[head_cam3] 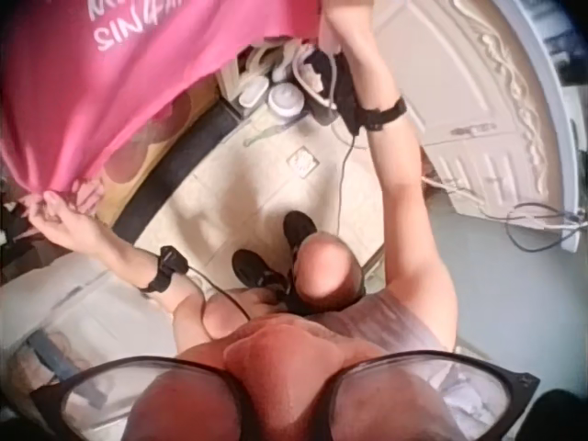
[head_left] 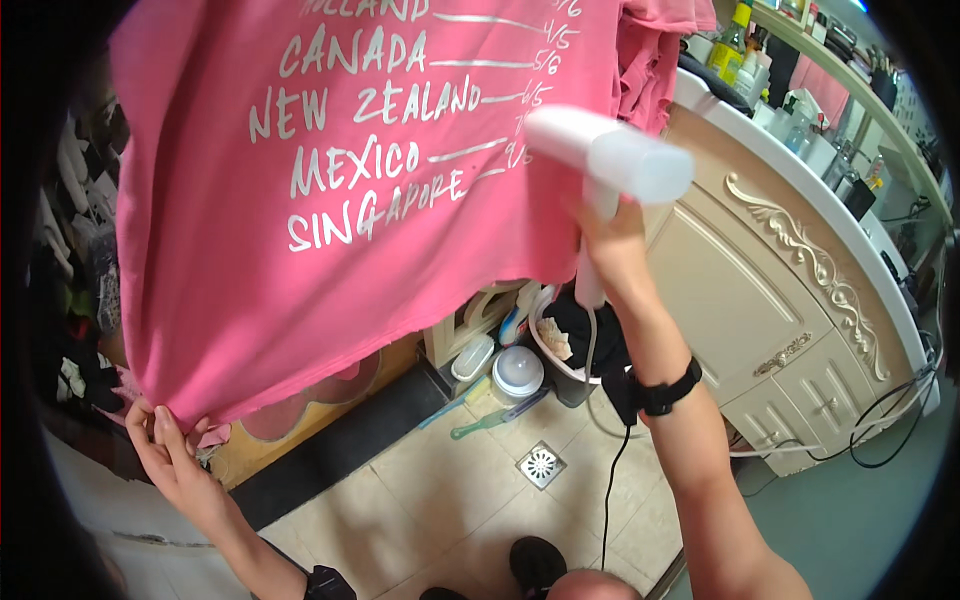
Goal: Steaming a pink sweatshirt and organizing clothes in a dressing area.
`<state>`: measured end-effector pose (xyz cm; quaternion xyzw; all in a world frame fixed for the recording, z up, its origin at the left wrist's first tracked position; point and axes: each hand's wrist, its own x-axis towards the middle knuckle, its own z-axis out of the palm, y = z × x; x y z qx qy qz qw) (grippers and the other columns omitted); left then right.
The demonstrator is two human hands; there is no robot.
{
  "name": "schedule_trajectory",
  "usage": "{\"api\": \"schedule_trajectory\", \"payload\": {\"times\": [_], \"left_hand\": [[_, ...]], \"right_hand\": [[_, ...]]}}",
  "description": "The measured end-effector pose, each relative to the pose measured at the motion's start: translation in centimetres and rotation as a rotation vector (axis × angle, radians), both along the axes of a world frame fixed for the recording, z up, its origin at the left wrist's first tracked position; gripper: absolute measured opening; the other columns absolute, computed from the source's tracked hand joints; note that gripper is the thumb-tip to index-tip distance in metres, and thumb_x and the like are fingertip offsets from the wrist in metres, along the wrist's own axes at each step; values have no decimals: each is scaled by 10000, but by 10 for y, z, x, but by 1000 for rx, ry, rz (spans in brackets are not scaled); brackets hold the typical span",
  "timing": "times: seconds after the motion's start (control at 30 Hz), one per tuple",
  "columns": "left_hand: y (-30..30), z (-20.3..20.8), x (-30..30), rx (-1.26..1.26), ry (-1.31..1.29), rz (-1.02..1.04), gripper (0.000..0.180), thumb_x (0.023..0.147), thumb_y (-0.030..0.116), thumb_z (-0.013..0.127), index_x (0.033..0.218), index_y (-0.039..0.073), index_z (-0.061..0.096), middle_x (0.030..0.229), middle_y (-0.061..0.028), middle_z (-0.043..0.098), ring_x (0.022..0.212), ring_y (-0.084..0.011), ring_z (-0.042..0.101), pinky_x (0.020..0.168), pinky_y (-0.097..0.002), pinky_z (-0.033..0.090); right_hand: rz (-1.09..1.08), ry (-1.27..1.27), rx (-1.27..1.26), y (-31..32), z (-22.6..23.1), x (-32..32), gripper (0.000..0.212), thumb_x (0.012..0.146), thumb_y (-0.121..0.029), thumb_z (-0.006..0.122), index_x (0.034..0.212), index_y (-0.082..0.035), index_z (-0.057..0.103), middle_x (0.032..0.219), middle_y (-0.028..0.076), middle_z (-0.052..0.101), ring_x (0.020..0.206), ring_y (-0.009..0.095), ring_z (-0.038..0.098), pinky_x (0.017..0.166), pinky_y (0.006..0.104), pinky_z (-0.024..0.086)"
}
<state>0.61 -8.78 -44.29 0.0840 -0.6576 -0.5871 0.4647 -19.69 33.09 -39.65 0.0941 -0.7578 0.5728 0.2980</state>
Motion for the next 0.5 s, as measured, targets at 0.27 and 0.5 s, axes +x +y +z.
{"api": "schedule_trajectory", "payload": {"times": [0.27,0.5], "left_hand": [[10,1,-4,-16,-35,28,262,1022,243,513,1206,55,515,1110,-36,591,970,-98,580,755,-236,496],[15,6,-5,5,-45,63,222,1028,223,498,1178,60,517,1030,-17,589,873,-68,563,691,-203,470]], "right_hand": [[-12,-57,141,17,-16,11,211,825,-107,695,968,-10,574,632,24,559,480,132,534,437,293,407],[94,9,45,14,103,-28,284,862,-232,680,701,-4,627,627,63,614,529,136,567,504,302,428]]}}
